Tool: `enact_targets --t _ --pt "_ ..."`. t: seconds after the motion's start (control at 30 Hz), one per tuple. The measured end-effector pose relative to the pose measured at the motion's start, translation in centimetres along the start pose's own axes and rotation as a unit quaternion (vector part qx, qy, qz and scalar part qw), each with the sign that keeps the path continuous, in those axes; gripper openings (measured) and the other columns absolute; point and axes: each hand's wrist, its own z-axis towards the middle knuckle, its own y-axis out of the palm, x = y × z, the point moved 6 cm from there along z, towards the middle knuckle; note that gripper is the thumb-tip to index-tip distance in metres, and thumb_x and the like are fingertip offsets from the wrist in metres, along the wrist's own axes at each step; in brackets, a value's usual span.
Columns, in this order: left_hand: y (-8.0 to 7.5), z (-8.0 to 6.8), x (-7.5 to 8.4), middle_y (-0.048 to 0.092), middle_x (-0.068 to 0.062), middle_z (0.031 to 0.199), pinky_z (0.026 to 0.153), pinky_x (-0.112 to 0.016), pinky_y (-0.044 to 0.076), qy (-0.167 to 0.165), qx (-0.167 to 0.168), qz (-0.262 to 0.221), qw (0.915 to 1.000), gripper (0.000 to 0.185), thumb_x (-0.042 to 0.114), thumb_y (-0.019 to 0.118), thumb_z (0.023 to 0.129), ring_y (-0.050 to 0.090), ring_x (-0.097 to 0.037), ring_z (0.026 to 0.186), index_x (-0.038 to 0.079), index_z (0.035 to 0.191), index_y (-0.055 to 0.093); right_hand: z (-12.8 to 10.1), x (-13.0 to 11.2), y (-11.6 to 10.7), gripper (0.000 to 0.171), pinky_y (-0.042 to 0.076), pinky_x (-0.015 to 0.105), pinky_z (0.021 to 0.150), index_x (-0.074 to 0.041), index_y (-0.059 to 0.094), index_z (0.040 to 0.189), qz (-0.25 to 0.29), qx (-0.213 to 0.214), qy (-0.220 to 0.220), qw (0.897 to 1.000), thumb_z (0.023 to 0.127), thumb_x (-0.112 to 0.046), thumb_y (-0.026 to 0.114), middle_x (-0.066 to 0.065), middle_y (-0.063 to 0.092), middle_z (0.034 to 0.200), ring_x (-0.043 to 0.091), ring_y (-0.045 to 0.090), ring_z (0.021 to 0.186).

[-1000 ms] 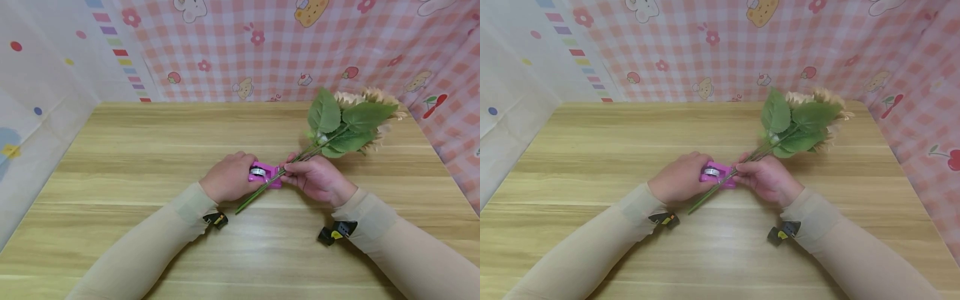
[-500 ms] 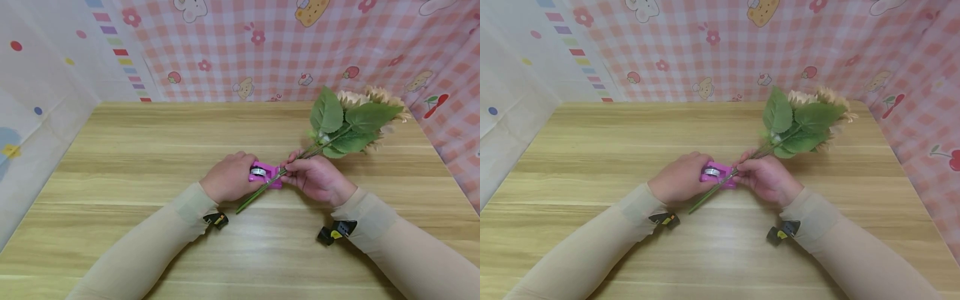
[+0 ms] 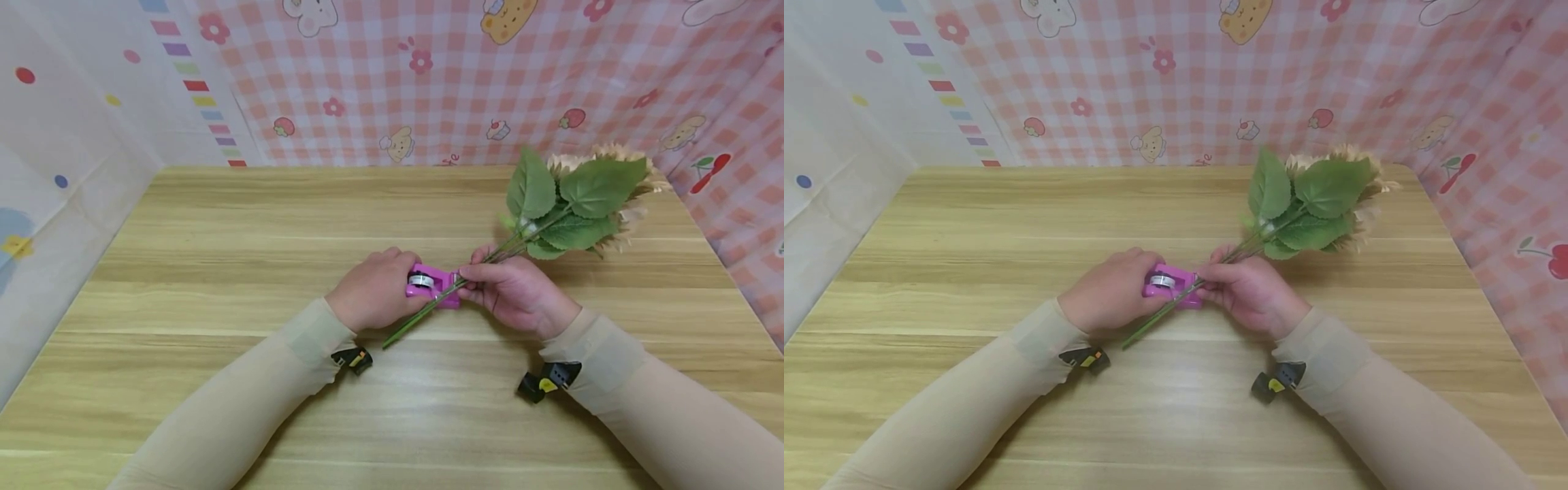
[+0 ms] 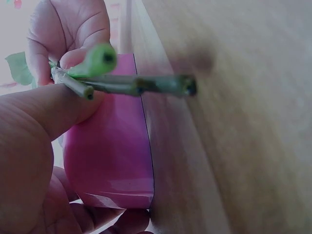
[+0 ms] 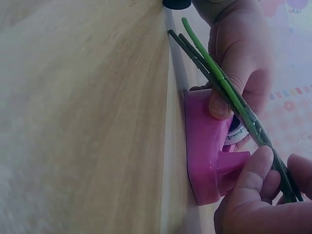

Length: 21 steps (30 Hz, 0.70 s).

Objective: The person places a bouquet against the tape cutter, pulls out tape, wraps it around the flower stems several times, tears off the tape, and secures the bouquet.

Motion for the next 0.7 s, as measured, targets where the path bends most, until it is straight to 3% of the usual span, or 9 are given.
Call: enact_targets --t 0.7 --pt "0.25 0.09 -0.24 0.060 0.001 0.106 0.077 -0.032 0.051 -0.005 -0.001 -0.005 1.0000 0.065 0.063 0.063 0.098 0.057 -0.017 0.090 0.011 0.137 0.060 -0.22 0.33 -0.19 0.025 0.062 0.026 0.081 -0.009 0.056 0.090 0.003 -0.006 0.000 1.000 0.102 0.011 0.051 0.007 0.073 0.090 0.017 0.072 0.082"
